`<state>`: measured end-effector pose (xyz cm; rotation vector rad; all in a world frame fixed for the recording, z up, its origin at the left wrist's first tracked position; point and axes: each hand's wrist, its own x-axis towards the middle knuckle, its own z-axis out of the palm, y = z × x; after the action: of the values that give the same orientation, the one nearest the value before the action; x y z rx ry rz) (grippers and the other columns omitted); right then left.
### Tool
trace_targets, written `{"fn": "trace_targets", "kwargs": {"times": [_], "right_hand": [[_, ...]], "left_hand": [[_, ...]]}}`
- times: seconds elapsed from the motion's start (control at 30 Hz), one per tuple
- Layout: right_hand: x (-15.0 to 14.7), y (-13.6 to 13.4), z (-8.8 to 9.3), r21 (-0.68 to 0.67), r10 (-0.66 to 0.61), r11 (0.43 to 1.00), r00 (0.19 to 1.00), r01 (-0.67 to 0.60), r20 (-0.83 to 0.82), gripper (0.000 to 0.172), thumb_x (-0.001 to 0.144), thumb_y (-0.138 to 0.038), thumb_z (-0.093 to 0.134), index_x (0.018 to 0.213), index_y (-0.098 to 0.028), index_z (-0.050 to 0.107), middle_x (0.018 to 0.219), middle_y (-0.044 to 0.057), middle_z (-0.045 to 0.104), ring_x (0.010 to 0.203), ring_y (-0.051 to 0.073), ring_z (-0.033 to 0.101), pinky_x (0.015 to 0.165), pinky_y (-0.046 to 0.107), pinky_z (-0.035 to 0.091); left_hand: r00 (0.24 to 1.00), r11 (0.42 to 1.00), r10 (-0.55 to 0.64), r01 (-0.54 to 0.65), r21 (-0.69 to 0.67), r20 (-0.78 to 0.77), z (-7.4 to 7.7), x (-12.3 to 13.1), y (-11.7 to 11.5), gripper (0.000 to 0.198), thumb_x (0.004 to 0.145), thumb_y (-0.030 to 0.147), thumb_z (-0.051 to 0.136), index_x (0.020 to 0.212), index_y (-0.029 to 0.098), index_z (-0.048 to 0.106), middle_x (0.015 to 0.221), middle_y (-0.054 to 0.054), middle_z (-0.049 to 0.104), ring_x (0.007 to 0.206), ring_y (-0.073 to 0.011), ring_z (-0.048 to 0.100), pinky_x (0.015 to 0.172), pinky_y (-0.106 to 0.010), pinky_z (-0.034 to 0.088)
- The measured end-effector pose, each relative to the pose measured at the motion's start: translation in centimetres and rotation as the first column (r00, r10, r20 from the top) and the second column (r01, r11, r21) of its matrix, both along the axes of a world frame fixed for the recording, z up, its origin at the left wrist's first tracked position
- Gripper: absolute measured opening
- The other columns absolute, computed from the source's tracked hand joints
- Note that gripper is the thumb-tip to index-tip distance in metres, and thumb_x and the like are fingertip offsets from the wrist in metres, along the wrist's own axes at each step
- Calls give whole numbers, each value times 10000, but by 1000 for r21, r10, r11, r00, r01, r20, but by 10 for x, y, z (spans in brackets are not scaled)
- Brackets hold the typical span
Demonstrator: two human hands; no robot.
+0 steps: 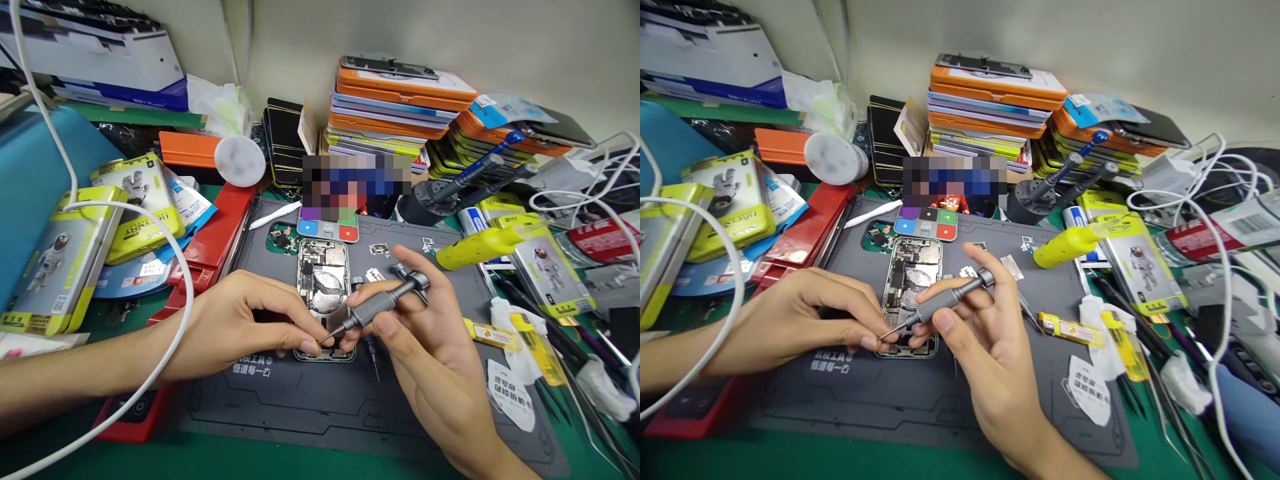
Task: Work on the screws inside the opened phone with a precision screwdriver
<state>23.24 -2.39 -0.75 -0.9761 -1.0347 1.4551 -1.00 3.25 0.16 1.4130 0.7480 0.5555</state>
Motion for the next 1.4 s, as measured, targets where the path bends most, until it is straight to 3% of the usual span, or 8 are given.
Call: {"fn": "trace_targets", "kwargs": {"times": [0.63, 0.9, 1.4], "right_hand": [[-1, 0, 0, -24, -43, 999, 998, 45, 43, 477, 1072, -316, 746, 1498, -395, 546, 1074, 5, 823, 777, 149, 811, 760, 280, 713], [-1, 1, 0, -29, -45, 999, 998, 46, 34, 481, 1063, -334, 762, 1491, -394, 550, 1069, 4, 830, 779, 152, 811, 762, 287, 715], [-1, 1, 0, -47, -47, 998, 999, 48, 22, 490, 1058, -329, 765, 1494, -394, 551, 1079, 9, 821, 781, 153, 813, 755, 283, 711]], "left_hand": [[1000, 1000, -21, 21, -14, -3, -2, -2, -1, 164, 982, 141, 846, 1010, 272, 940, 984, 6, 899, 881, -107, 822, 786, -106, 608], [1000, 998, -6, 5, -64, -12, -1, 0, -1, 99, 959, 204, 872, 980, 268, 944, 959, -17, 893, 791, -139, 793, 697, -167, 628], [1000, 998, -20, 20, -53, -5, -3, -2, -2, 97, 962, 205, 872, 1001, 255, 946, 962, -41, 892, 816, -152, 802, 716, -166, 636]]}}
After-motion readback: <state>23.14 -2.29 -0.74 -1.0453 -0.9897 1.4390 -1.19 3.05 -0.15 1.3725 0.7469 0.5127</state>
